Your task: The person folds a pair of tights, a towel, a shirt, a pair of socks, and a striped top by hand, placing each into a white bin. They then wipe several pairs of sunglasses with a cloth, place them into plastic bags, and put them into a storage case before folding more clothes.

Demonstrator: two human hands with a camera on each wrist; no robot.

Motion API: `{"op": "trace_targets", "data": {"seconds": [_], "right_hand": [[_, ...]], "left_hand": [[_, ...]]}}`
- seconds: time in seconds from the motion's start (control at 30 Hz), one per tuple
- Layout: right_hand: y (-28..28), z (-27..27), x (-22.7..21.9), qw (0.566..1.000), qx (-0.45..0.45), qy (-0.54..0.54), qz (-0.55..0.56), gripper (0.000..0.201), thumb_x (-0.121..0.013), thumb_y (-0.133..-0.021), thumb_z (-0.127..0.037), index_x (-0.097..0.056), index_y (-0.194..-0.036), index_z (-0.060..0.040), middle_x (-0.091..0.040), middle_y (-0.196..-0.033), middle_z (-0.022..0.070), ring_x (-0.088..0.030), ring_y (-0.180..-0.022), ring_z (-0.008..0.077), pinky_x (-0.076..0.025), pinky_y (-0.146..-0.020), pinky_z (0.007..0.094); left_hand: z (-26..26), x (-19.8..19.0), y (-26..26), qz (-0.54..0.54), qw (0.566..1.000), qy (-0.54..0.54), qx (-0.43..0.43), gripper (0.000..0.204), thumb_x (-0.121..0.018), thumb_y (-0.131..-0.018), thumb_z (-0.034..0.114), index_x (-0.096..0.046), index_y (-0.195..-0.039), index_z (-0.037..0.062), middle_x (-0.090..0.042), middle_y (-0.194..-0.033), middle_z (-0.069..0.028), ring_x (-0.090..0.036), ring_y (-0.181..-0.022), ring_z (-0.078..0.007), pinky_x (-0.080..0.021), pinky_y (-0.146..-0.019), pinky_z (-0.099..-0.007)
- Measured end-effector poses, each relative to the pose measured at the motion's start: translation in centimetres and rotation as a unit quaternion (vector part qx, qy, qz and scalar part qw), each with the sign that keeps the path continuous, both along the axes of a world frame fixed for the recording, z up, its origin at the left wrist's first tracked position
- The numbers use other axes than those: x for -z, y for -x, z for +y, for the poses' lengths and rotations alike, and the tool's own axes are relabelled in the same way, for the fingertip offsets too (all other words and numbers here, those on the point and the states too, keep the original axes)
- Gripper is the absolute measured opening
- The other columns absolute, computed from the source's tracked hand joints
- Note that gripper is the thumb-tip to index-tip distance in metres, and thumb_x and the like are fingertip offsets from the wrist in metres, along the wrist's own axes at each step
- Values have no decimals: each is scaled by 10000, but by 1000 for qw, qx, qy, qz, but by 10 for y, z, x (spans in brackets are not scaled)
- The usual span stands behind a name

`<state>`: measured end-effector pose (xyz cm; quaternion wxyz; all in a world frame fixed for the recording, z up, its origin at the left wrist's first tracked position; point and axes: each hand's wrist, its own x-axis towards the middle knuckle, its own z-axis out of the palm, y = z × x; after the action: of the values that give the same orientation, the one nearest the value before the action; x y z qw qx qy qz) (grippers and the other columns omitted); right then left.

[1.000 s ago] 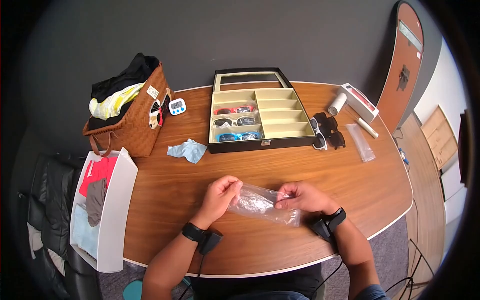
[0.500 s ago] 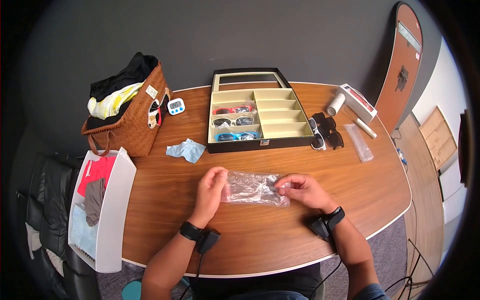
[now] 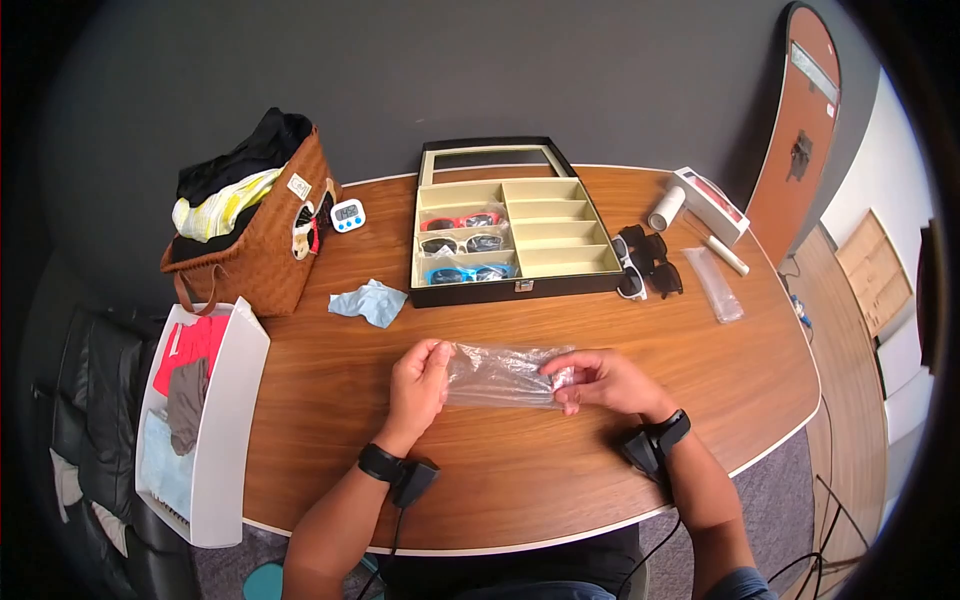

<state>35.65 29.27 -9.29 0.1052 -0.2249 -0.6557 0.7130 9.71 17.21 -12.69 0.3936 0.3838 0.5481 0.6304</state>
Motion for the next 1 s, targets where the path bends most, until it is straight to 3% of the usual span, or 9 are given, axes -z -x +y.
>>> {"op": "trace_targets", "data": {"seconds": [0.17, 0.3, 0.37, 0.53, 0.7, 0.77, 0.8, 0.93, 1.0], "right_hand": [[-24, 14, -15, 998, 37, -52, 10, 358, -618, -903, 43, -571, -1250, -32, -647, -946, 58, -623, -749, 103, -531, -665, 243], [-73, 60, -42, 930, 296, -147, 162, 308, -635, -894, -6, -584, -1197, -27, -645, -947, 60, -631, -728, 121, -528, -650, 245], [-109, 93, -42, 883, 408, -166, 164, 297, -638, -904, -35, -580, -1195, -25, -640, -923, 59, -631, -728, 121, -532, -652, 250], [-192, 142, -30, 831, 533, -142, 74, 263, -649, -906, -100, -573, -1145, -17, -611, -896, 59, -627, -705, 133, -557, -682, 259], [-231, 149, -13, 844, 496, -142, -145, 335, -684, -886, -198, -590, -1162, -32, -599, -778, 59, -622, -645, 146, -540, -556, 275], [-231, 142, -30, 774, 450, -263, -361, 389, -696, -876, -276, -608, -1175, -43, -605, -716, 87, -625, -637, 147, -517, -524, 283], [-226, 137, -38, 744, 443, -286, -410, 411, -699, -864, -321, -635, -1154, -37, -637, -734, 148, -645, -667, 193, -530, -579, 349], [-238, 151, -13, 702, 400, -457, -372, 347, -711, -837, -303, -681, -1059, -37, -690, -830, 212, -682, -775, 306, -521, -751, 422], [-234, 155, -10, 705, 363, -460, -399, 335, -713, -835, -308, -688, -1036, -41, -695, -849, 215, -688, -787, 304, -521, -737, 412]], "left_hand": [[1, 4, 5, -8, 999, 20, 28, 281, -446, -1046, 273, -575, -1004, 27, -445, -530, 29, -366, -408, -36, -285, -383, -204], [3, 5, 5, 23, 998, -3, 61, 283, -399, -1058, 278, -549, -1013, 43, -454, -554, 16, -391, -433, -52, -316, -418, -202], [3, 5, 4, 34, 998, 0, 59, 286, -404, -1057, 285, -551, -1007, 45, -465, -563, 14, -400, -441, -50, -315, -418, -200], [3, 6, 4, 13, 998, 1, 54, 275, -437, -1046, 256, -571, -977, 26, -480, -562, 15, -418, -443, -45, -333, -412, -206], [3, 7, 5, 10, 998, 9, 57, 267, -435, -1045, 238, -578, -969, 26, -487, -572, 15, -428, -452, -44, -344, -418, -206], [2, 6, 4, 4, 998, 7, 58, 264, -437, -1043, 233, -580, -967, 23, -489, -574, 15, -431, -460, -44, -347, -422, -206], [2, 6, 4, 2, 998, 8, 56, 264, -437, -1043, 233, -580, -967, 23, -489, -574, 15, -431, -460, -44, -347, -422, -206], [5, 9, 3, 5, 998, 7, 69, 267, -443, -1043, 239, -579, -968, 23, -488, -578, 13, -432, -468, -45, -356, -432, -207], [3, 12, 4, 4, 997, 4, 76, 270, -431, -1047, 248, -571, -977, 28, -484, -585, 12, -429, -472, -48, -353, -435, -207]]}}
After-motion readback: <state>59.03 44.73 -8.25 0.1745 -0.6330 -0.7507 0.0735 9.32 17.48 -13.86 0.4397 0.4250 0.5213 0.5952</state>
